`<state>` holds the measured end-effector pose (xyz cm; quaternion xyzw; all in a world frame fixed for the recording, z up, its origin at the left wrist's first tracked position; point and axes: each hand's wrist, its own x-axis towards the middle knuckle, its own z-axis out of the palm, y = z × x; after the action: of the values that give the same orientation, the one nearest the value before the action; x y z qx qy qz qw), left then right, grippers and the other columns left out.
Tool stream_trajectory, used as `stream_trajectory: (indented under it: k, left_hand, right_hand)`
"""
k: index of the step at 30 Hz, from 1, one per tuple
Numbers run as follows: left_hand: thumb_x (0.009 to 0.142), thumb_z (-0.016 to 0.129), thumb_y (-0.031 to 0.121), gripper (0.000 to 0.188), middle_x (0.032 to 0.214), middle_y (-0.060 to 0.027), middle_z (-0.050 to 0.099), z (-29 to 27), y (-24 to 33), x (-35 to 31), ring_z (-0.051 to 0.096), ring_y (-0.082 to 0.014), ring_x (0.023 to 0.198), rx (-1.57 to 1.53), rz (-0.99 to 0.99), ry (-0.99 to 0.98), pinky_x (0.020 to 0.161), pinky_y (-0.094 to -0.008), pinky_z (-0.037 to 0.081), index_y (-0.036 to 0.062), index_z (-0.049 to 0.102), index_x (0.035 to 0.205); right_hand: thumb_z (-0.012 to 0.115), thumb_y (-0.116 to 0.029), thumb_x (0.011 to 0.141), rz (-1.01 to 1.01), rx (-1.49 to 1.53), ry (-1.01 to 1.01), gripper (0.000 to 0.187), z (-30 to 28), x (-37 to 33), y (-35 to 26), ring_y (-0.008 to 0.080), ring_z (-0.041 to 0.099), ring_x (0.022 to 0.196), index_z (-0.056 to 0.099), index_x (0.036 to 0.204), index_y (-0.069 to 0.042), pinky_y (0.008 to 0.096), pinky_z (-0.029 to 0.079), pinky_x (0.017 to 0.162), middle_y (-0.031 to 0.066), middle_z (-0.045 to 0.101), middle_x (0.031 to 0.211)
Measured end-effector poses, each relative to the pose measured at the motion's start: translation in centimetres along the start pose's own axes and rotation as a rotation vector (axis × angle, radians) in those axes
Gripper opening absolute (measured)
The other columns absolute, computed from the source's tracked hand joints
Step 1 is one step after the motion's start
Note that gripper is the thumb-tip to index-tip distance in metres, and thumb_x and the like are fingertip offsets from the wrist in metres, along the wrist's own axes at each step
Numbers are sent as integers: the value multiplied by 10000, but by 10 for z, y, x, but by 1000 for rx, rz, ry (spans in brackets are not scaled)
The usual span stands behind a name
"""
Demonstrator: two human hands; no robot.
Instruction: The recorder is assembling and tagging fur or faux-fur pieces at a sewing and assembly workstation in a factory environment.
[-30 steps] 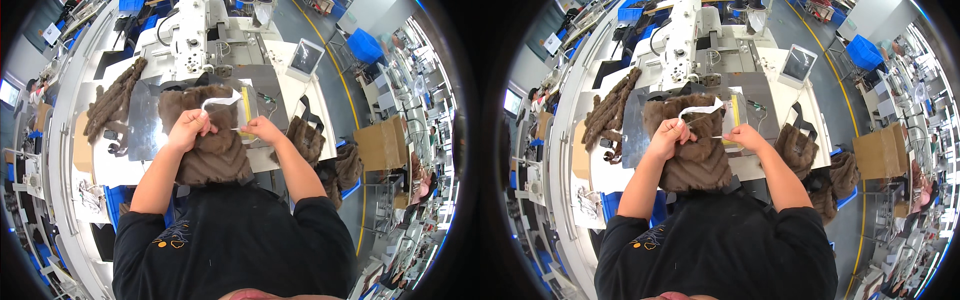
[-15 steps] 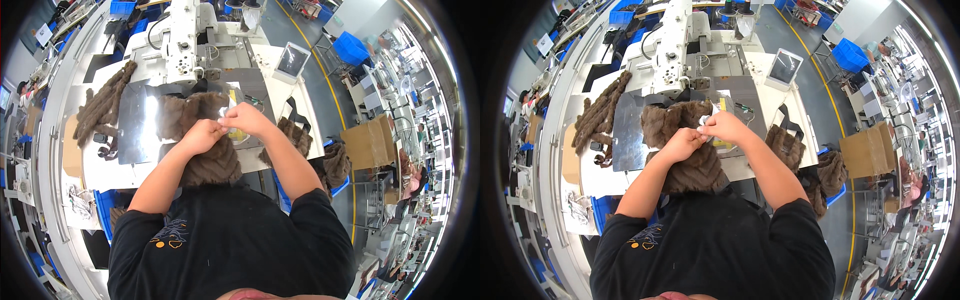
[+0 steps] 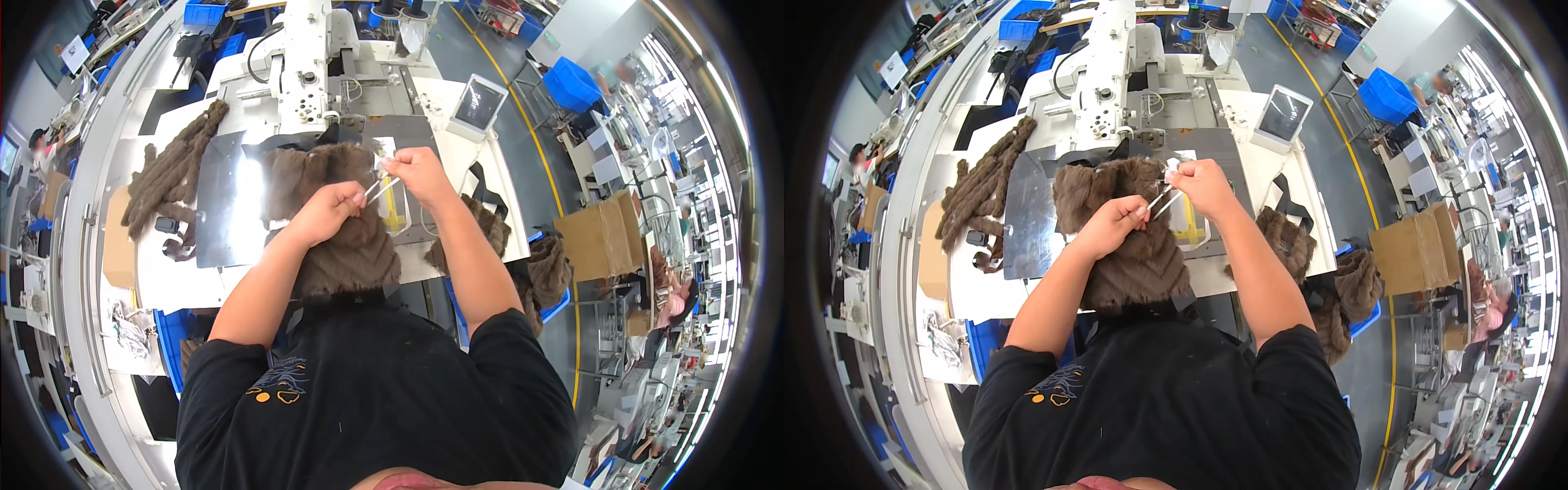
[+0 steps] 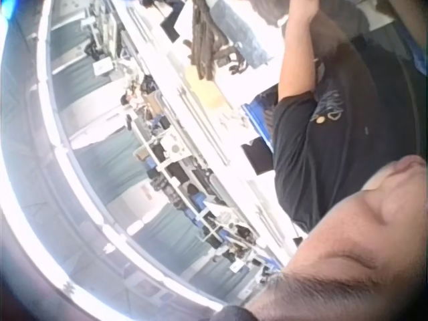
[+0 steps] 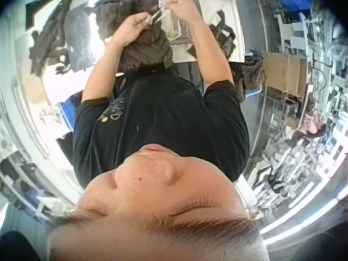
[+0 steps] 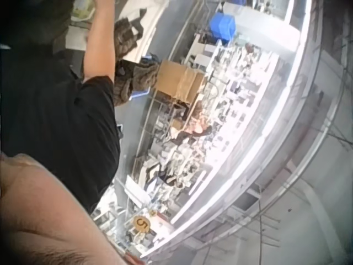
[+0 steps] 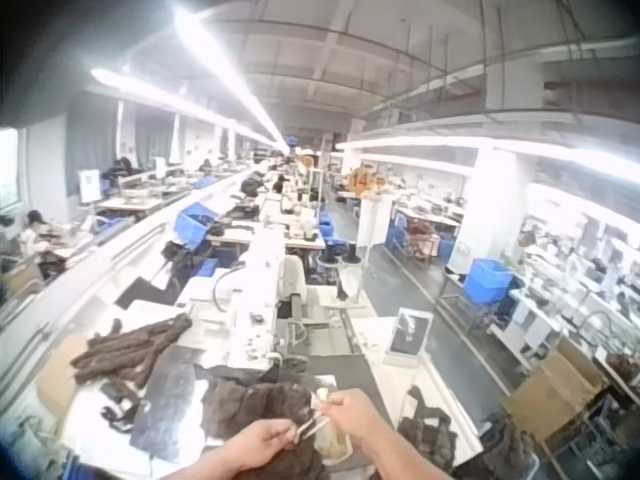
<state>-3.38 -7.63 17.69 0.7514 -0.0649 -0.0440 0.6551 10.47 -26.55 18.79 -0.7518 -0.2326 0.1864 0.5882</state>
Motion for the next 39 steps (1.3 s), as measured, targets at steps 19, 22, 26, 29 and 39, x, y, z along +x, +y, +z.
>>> stream_trajectory:
  k: [19,22,26,29,39]
  left_hand:
    - [950,589,183,241,773,-244,643,4,-7,8,637,-394,727,503,-109,213,701,-449,504,-22,656,842]
    - [939,574,176,231,819,-259,655,1,-17,9,623,-458,818,704,35,194,755,-502,509,-22,635,837]
    - [928,555,160,208,824,-265,651,5,-14,6,631,-450,832,749,36,95,784,-524,500,-25,594,843]
    - [923,550,148,200,833,-278,644,0,-14,6,626,-460,842,731,85,56,788,-524,492,-33,586,845]
    - [975,584,238,352,649,-182,587,-38,-20,5,530,-277,614,363,-94,78,654,-396,448,-65,614,799]
  right_hand:
    - [849,-293,757,217,-299,-178,461,-63,-29,85,68,352,547,501,570,-55,285,300,497,-42,395,528]
    - [827,-277,753,116,-438,-225,420,-64,-29,14,117,400,521,516,584,-51,320,324,495,4,424,517]
    - [782,-250,707,-415,-999,-214,268,-40,-21,-75,301,590,588,604,640,-62,427,442,558,121,590,602]
    - [773,-314,746,-633,-1171,-295,280,-18,7,-98,315,611,713,622,692,-86,432,480,668,85,633,683]
    - [778,-217,739,-1177,-952,207,215,75,61,-130,267,617,1043,667,871,-88,374,473,918,77,656,975]
